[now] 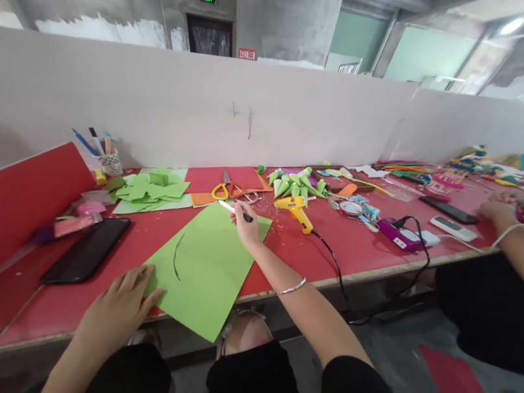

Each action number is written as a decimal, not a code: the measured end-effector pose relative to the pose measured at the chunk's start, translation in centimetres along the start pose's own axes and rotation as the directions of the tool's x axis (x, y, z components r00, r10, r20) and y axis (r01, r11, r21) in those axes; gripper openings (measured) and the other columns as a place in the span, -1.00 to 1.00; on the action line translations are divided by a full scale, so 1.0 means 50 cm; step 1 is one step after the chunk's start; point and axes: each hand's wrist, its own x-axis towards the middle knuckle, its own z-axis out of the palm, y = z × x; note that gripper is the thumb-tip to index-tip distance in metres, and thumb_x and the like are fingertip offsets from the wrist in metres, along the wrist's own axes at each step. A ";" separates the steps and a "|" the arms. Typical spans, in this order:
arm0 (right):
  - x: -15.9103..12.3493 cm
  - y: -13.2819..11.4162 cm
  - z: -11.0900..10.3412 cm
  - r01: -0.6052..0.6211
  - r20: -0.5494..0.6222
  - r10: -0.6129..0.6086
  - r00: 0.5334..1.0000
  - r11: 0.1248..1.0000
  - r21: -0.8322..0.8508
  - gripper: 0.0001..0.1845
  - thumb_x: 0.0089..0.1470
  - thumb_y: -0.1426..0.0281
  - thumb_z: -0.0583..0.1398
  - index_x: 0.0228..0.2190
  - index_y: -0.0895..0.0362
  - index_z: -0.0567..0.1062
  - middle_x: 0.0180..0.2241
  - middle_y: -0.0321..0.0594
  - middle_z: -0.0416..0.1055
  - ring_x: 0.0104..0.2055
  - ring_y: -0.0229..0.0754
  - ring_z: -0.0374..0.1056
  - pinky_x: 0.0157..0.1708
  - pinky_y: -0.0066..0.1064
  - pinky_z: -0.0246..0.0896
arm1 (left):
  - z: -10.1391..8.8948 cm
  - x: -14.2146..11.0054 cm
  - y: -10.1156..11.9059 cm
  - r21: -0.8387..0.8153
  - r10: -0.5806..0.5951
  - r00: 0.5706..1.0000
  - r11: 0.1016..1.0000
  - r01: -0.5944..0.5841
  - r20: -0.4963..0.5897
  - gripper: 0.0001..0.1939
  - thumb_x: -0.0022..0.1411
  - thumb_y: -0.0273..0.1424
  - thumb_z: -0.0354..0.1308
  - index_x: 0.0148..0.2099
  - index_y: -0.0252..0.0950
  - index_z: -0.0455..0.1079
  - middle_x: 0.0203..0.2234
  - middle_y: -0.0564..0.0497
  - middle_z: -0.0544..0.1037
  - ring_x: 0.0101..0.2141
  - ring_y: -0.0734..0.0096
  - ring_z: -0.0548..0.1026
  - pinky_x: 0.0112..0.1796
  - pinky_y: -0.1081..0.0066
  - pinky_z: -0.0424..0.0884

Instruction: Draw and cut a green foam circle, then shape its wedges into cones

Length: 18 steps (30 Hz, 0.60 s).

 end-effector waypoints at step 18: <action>-0.021 -0.105 -0.073 0.041 0.193 -0.032 0.981 0.998 -0.040 -0.76 -0.02 0.23 0.06 -0.44 0.13 0.39 -0.60 -0.35 0.31 -0.60 -0.37 0.23 -0.54 -0.50 0.16 | -0.039 -0.059 0.039 0.175 0.056 0.980 0.980 -0.090 0.193 -0.60 0.11 -0.46 -0.02 0.04 -0.31 0.26 -0.19 -0.17 0.37 -0.18 0.17 0.37 -0.21 0.27 0.31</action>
